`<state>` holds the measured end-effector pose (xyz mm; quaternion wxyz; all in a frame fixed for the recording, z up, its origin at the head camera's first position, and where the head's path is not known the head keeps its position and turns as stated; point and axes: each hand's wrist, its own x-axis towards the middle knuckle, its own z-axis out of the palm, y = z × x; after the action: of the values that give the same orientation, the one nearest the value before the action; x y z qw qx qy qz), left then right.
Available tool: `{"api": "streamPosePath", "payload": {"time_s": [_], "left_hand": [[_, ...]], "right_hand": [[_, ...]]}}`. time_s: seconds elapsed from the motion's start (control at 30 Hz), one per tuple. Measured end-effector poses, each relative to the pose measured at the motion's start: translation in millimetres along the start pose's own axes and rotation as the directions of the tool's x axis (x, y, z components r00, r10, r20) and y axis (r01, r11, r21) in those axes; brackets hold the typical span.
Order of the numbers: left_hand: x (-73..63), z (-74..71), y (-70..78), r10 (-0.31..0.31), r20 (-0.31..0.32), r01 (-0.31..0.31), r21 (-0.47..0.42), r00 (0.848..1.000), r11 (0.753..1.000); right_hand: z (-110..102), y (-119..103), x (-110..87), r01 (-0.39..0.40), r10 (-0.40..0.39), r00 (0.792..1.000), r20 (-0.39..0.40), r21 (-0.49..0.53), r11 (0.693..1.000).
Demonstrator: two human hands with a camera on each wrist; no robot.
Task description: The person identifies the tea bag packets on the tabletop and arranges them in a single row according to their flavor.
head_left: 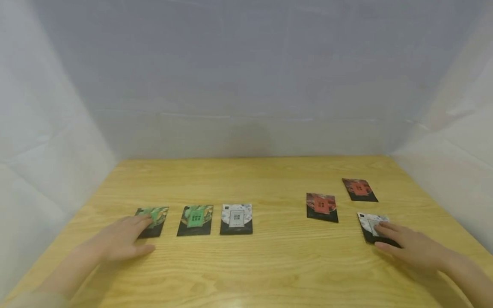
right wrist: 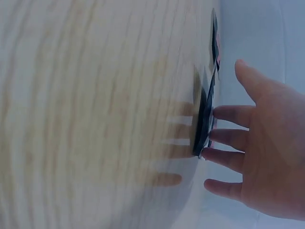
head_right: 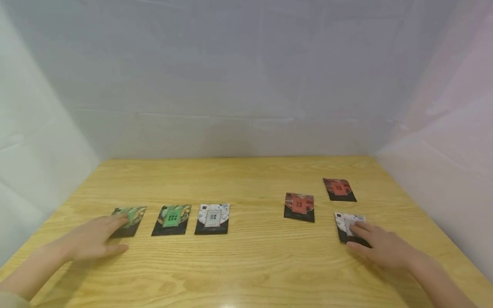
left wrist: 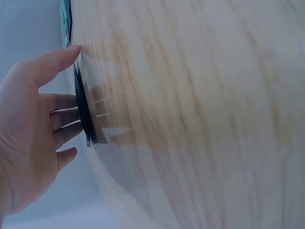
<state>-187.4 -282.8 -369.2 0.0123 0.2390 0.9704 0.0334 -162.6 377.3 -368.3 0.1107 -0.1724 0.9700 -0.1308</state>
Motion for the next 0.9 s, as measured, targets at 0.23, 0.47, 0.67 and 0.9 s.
{"api": "streamPosePath", "payload": {"time_s": [0.23,0.47,0.67,0.9], "left_hand": [[-0.1,-0.7,1.1,0.001,-0.005,-0.001,-0.002,1.000,1.000],[-0.7,0.8,0.0,0.006,-0.015,-0.006,-0.002,1.000,1.000],[-0.9,1.1,1.5,0.004,-0.014,-0.004,-0.007,1.000,1.000],[-1.6,-0.7,2.5,-0.002,-0.007,0.002,-0.014,1.000,1.000]], "right_hand": [[1,-11,-5.1,0.039,-0.040,0.998,0.040,0.024,0.999],[5,-33,0.3,0.174,-0.172,0.984,0.050,-0.041,0.984],[11,-52,5.2,0.263,-0.262,0.965,0.026,-0.141,0.954],[13,-75,11.7,0.332,-0.331,0.943,0.040,-0.176,0.927]]}}
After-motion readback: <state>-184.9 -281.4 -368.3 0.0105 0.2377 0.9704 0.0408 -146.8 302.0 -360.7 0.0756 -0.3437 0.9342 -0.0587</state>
